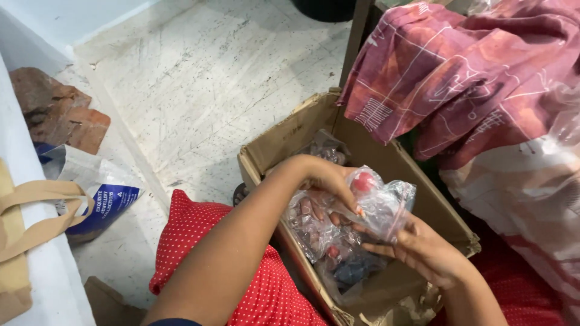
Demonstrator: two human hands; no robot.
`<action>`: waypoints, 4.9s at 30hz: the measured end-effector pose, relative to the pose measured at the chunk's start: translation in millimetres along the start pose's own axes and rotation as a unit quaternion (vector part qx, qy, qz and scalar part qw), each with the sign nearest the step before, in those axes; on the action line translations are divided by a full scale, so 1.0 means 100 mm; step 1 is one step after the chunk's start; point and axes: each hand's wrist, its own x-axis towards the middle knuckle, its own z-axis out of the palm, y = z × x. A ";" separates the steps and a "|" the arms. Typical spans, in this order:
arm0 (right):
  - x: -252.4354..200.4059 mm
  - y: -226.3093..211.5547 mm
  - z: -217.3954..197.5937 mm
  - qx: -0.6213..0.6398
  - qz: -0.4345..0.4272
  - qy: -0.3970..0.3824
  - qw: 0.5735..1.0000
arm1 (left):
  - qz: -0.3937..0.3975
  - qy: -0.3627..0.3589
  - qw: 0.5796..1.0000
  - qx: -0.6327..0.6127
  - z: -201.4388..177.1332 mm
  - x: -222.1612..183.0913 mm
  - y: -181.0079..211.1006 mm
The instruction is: Organizing small red and white items into plastic bags and placing them into a cardboard box.
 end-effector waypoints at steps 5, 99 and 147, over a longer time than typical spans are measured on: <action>0.02 0.20 -0.45 0.037 -0.010 0.165 0.986 | 0.009 0.007 0.999 -0.030 0.01 -0.17 0.08; 0.21 -0.77 0.67 -0.605 -0.298 0.292 0.678 | -0.379 0.030 0.897 0.223 -0.25 0.53 -0.42; 0.31 0.88 -0.31 -0.059 0.068 0.157 0.984 | -0.125 0.232 0.823 0.503 -0.16 0.65 -0.33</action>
